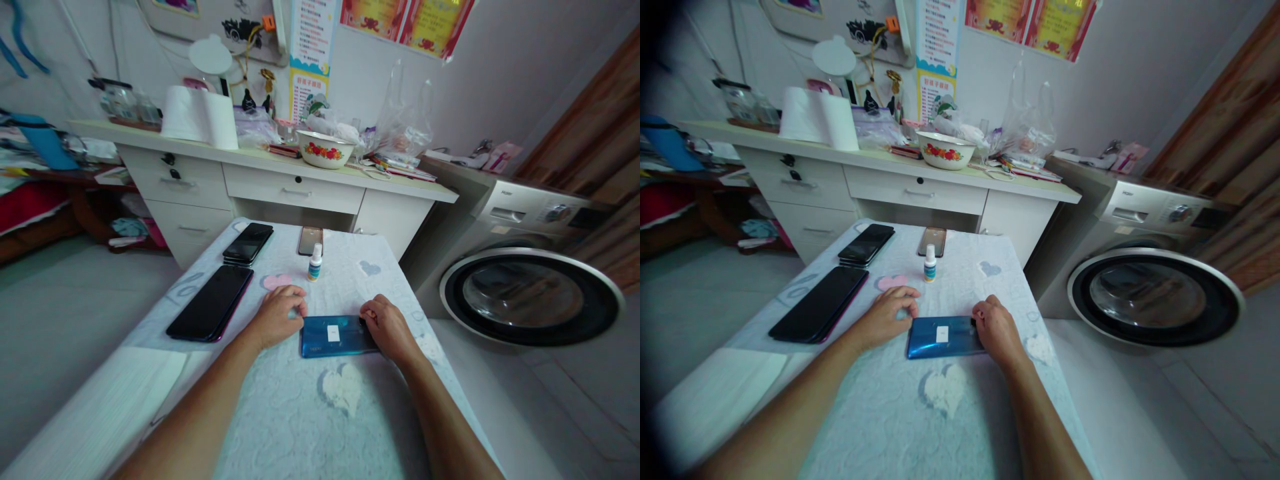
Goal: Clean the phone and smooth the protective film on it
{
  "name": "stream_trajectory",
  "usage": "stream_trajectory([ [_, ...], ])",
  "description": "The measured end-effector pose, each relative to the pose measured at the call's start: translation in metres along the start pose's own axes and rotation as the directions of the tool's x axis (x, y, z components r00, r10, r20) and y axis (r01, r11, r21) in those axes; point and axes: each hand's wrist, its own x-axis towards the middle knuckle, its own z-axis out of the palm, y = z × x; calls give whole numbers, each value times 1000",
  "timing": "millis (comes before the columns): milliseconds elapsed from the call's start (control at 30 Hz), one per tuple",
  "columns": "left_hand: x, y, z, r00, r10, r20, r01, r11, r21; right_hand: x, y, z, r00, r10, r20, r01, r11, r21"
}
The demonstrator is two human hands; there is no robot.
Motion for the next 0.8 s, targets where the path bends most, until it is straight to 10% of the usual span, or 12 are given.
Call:
stream_trajectory([
  [800,-1,-2,0,1000,6,12,-6,1000,-10,2,11,-5,998,63,2,-62,994,-93],
])
